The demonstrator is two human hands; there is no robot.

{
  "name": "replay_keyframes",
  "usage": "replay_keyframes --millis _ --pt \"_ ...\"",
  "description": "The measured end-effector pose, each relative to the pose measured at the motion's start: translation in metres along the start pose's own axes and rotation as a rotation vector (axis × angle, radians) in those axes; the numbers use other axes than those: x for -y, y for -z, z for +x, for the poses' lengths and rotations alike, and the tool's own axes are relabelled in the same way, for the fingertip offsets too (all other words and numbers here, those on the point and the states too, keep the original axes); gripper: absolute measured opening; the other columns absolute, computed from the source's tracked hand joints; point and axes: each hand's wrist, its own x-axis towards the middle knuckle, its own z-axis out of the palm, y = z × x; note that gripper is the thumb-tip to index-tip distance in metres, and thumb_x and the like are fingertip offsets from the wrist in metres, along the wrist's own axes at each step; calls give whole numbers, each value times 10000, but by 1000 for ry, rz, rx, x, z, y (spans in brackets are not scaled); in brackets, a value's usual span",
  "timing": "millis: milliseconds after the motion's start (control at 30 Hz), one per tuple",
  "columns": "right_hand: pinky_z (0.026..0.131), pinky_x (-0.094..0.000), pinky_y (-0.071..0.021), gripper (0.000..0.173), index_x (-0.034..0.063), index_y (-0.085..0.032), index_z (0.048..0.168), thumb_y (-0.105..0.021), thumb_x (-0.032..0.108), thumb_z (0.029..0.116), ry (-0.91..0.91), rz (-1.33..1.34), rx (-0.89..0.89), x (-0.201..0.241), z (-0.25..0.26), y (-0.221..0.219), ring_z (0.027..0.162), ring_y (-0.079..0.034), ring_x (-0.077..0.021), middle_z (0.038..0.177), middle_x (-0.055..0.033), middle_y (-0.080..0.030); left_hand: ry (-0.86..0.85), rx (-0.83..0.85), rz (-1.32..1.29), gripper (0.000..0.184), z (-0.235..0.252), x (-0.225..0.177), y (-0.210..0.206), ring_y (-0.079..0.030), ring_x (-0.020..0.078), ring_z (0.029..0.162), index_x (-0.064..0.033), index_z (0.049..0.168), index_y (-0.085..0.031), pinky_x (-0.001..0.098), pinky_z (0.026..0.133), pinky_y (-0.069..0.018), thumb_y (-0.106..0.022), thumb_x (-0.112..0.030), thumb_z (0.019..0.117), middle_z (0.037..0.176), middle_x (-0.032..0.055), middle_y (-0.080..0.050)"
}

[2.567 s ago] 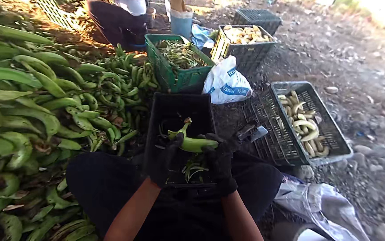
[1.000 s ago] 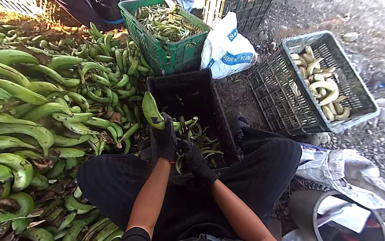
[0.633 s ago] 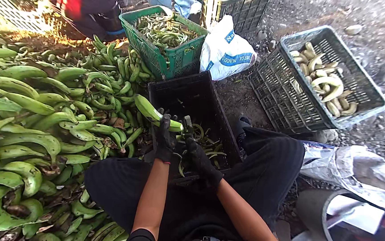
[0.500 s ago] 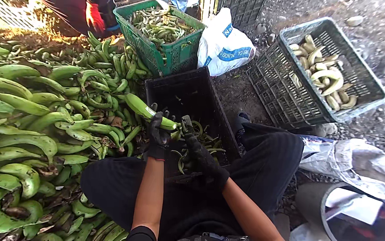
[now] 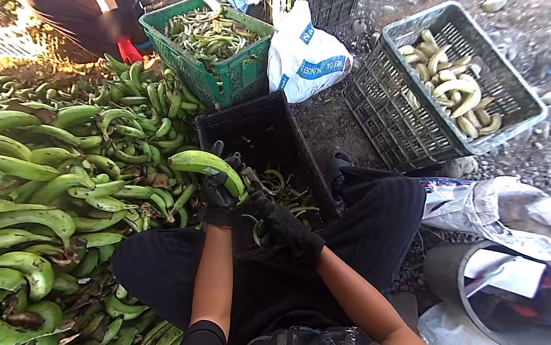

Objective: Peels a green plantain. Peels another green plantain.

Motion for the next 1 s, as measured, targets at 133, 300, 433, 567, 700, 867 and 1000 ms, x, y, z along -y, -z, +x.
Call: replay_keyframes --millis 133,300,433,567,700,867,1000 --pt "519 -349 -605 624 33 -538 1225 -262 577 1092 3 5 17 4 -1 2 555 -668 -192 712 -79 -635 -30 113 69 546 -1 4 9 -669 160 1102 -170 1489 -446 357 939 -566 -423 -134 945 1246 42 -680" --pt "517 -345 -600 668 20 -548 1186 -224 595 1086 7 -30 33 4 4 1 535 -653 -184 679 -70 -616 -10 99 127 555 -4 3 8 -659 151 1111 -187 1503 -449 351 943 -555 -447 -141 950 1273 44 -670" --pt "492 -384 -562 720 74 -591 1100 -224 690 1041 -99 -193 118 -39 -3 2 520 -610 -194 686 -66 -602 -17 143 -7 596 0 2 2 -590 204 1261 -220 1570 -347 437 1076 -478 -402 -151 981 1400 60 -600" --pt "459 -329 -537 657 74 -581 1145 -311 665 1046 -192 44 -34 -59 -12 5 491 -582 -154 660 -36 -584 -74 10 -37 519 2 -6 -19 -551 213 1309 -316 1517 -401 498 1072 -475 -445 -177 1020 1430 -7 -568" --pt "423 -315 -524 636 52 -564 1138 -293 623 1067 -145 262 -153 -48 -8 21 466 -576 -155 627 -41 -580 -21 -21 120 734 -8 -10 -24 -567 274 1306 -399 1598 -199 533 1024 -520 -591 -206 1008 1523 34 -482" --pt "460 -321 -537 572 52 -555 1150 -311 566 1088 -179 305 -159 -56 -5 24 504 -601 -168 669 -60 -608 216 156 238 572 -5 -35 -30 -681 151 732 -198 1507 -418 305 614 -600 -502 -486 1020 1004 66 -696" --pt "447 -313 -535 564 62 -542 1212 -335 571 1082 -194 270 -133 -53 -7 20 500 -605 -164 679 -67 -622 473 357 128 799 -8 -54 -26 -639 110 553 -125 1395 -544 231 442 -533 -183 -711 989 778 55 -687"
